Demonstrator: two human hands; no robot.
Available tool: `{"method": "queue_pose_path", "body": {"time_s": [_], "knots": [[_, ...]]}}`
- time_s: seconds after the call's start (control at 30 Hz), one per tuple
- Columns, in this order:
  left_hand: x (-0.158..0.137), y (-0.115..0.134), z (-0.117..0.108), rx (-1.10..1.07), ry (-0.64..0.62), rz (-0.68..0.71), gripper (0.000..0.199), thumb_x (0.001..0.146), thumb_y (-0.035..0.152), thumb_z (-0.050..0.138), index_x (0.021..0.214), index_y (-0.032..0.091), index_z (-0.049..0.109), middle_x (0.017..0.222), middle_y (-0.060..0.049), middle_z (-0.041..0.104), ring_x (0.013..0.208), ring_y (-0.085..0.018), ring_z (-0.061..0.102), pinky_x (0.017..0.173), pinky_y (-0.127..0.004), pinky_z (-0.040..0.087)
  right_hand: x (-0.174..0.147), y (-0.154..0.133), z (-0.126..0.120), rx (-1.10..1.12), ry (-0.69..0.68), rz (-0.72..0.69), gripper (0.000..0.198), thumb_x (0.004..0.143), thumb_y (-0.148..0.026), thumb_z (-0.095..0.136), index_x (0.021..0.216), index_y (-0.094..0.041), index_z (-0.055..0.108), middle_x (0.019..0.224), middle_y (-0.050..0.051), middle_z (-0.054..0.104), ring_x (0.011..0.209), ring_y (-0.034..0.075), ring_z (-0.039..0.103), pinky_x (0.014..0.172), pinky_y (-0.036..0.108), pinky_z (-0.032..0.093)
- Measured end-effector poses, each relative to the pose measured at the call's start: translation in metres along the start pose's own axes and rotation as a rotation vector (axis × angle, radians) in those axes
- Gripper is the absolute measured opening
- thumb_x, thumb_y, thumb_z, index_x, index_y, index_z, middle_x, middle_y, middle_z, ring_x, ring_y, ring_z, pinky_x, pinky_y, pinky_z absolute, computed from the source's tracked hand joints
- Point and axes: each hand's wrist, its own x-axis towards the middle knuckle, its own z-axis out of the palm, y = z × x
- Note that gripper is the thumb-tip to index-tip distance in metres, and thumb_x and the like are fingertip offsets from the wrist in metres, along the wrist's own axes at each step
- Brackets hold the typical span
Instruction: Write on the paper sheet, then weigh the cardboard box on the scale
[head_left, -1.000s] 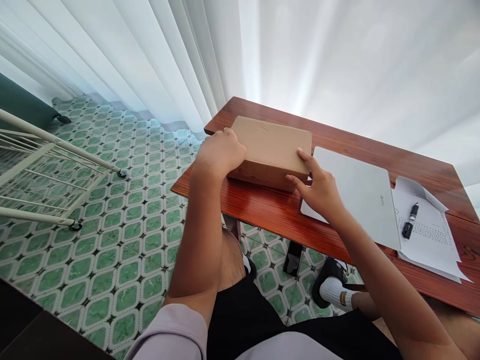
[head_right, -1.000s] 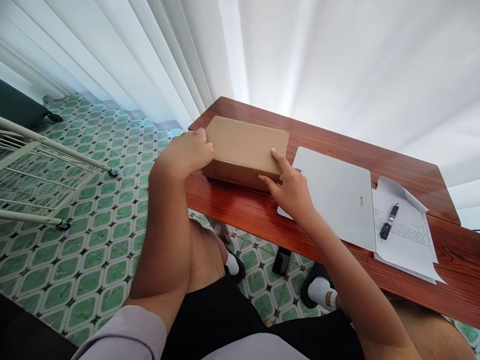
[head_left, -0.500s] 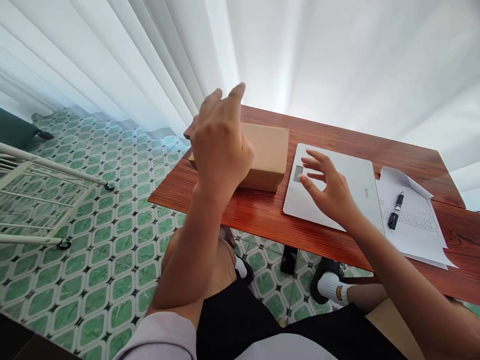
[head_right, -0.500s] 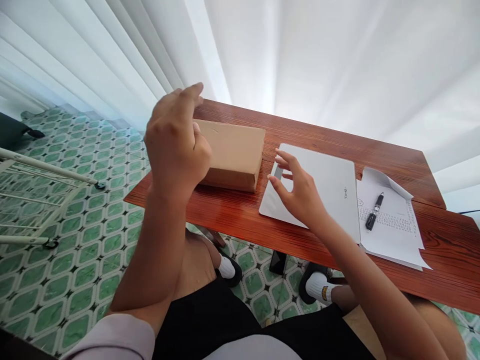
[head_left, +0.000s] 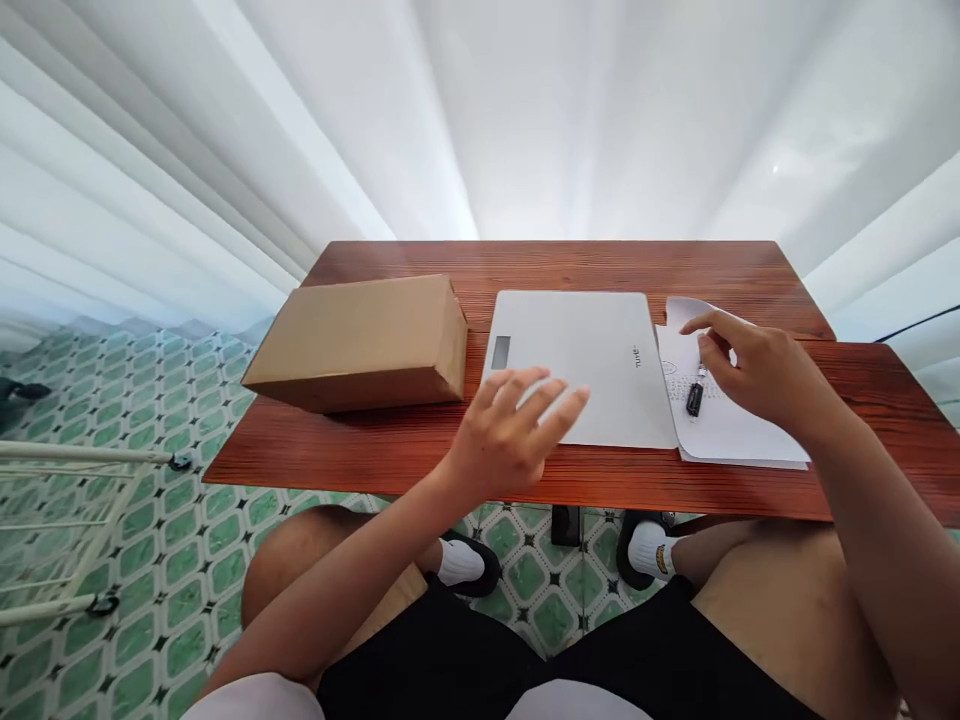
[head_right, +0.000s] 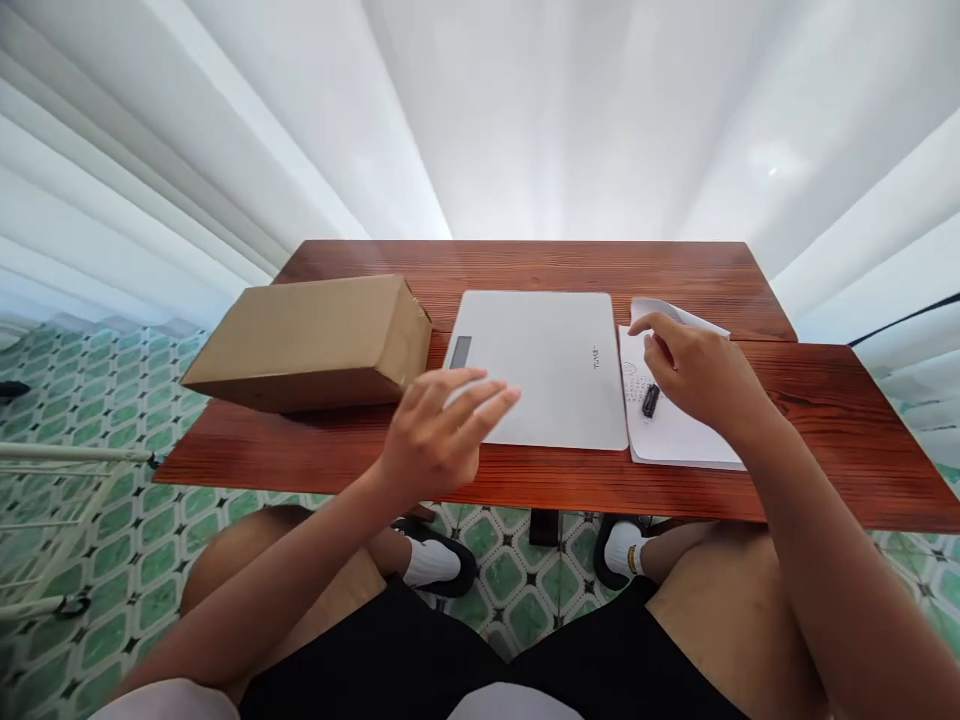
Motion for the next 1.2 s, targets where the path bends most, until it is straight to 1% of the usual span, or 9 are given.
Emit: {"method": "queue_pose_path", "body": {"time_s": [0.23, 0.43, 0.57, 0.8, 0.9, 1.0, 1.1, 1.17, 1.2], "knots": [[0.014, 0.06, 0.038, -0.098, -0.049, 0.373, 0.03, 0.093, 0.025, 0.057, 0.122, 0.019, 0.063, 0.116, -0.007, 0.07, 0.106, -0.022, 0.063, 0.094, -0.038, 0.048, -0.004, 0.063, 0.012, 0.023, -0.202, 0.045, 0.03, 0.092, -0.03, 0.035, 0.111, -0.03, 0.059, 0.055, -0.001, 0.052, 0.05, 0.023, 0.047, 0.054, 0.036, 0.03], [0.061, 0.11, 0.073, -0.167, -0.009, 0.62, 0.031, 0.097, 0.03, 0.058, 0.127, 0.021, 0.058, 0.115, -0.009, 0.066, 0.105, -0.021, 0.061, 0.091, -0.036, 0.047, -0.006, 0.073, 0.035, -0.056, -0.289, -0.012, 0.027, 0.09, -0.027, 0.039, 0.104, -0.026, 0.062, 0.07, 0.002, 0.061, 0.056, 0.02, 0.047, 0.056, 0.032, 0.026], [0.088, 0.134, 0.096, -0.226, -0.006, 0.714, 0.028, 0.099, 0.024, 0.053, 0.125, 0.021, 0.058, 0.112, -0.009, 0.066, 0.101, -0.02, 0.06, 0.088, -0.034, 0.046, -0.009, 0.075, 0.038, 0.028, -0.199, -0.103, 0.027, 0.089, -0.022, 0.038, 0.095, -0.023, 0.065, 0.074, 0.003, 0.062, 0.065, 0.021, 0.053, 0.059, 0.033, 0.031], [0.093, 0.149, 0.111, -0.281, -0.004, 0.683, 0.024, 0.1, 0.022, 0.047, 0.118, 0.018, 0.062, 0.108, -0.008, 0.068, 0.101, -0.022, 0.062, 0.087, -0.035, 0.048, -0.016, 0.089, 0.03, 0.106, 0.007, -0.306, 0.037, 0.09, -0.015, 0.046, 0.123, -0.024, 0.06, 0.1, 0.007, 0.062, 0.089, 0.023, 0.059, 0.074, 0.035, 0.043], [0.09, 0.149, 0.111, -0.312, -0.007, 0.648, 0.023, 0.099, 0.023, 0.048, 0.116, 0.018, 0.064, 0.109, -0.007, 0.068, 0.103, -0.023, 0.062, 0.089, -0.036, 0.049, -0.019, 0.089, 0.028, 0.087, 0.122, -0.33, 0.011, 0.096, -0.027, 0.053, 0.102, -0.024, 0.062, 0.096, 0.007, 0.061, 0.096, 0.026, 0.056, 0.079, 0.038, 0.043], [0.089, 0.146, 0.11, -0.333, -0.028, 0.619, 0.023, 0.099, 0.023, 0.049, 0.116, 0.018, 0.064, 0.111, -0.008, 0.068, 0.106, -0.024, 0.062, 0.092, -0.038, 0.048, -0.026, 0.083, 0.028, 0.285, 0.248, -0.244, 0.03, 0.095, -0.046, 0.058, 0.076, -0.023, 0.054, 0.075, 0.002, 0.054, 0.071, 0.019, 0.051, 0.068, 0.035, 0.041], [0.09, 0.144, 0.11, -0.367, -0.031, 0.61, 0.023, 0.099, 0.023, 0.049, 0.115, 0.017, 0.064, 0.11, -0.008, 0.068, 0.106, -0.024, 0.062, 0.093, -0.039, 0.048, -0.036, 0.075, 0.031, 0.712, 0.103, -0.058, 0.032, 0.102, -0.049, 0.042, 0.098, -0.024, 0.062, 0.065, -0.002, 0.052, 0.058, 0.015, 0.049, 0.057, 0.031, 0.04], [0.09, 0.143, 0.11, -0.387, -0.032, 0.607, 0.023, 0.098, 0.022, 0.048, 0.114, 0.016, 0.064, 0.111, -0.008, 0.068, 0.106, -0.024, 0.061, 0.092, -0.039, 0.049, -0.041, 0.07, 0.032, 0.929, -0.06, 0.057, 0.036, 0.103, -0.047, 0.038, 0.118, -0.024, 0.061, 0.072, 0.0, 0.062, 0.066, 0.017, 0.059, 0.055, 0.029, 0.045], [0.09, 0.143, 0.11, -0.392, -0.037, 0.601, 0.023, 0.098, 0.022, 0.048, 0.115, 0.016, 0.064, 0.111, -0.009, 0.067, 0.106, -0.024, 0.061, 0.092, -0.039, 0.049, -0.042, 0.068, 0.033, 0.954, -0.099, 0.096, 0.034, 0.101, -0.046, 0.043, 0.116, -0.023, 0.063, 0.076, 0.001, 0.066, 0.069, 0.017, 0.062, 0.056, 0.029, 0.047]]}}
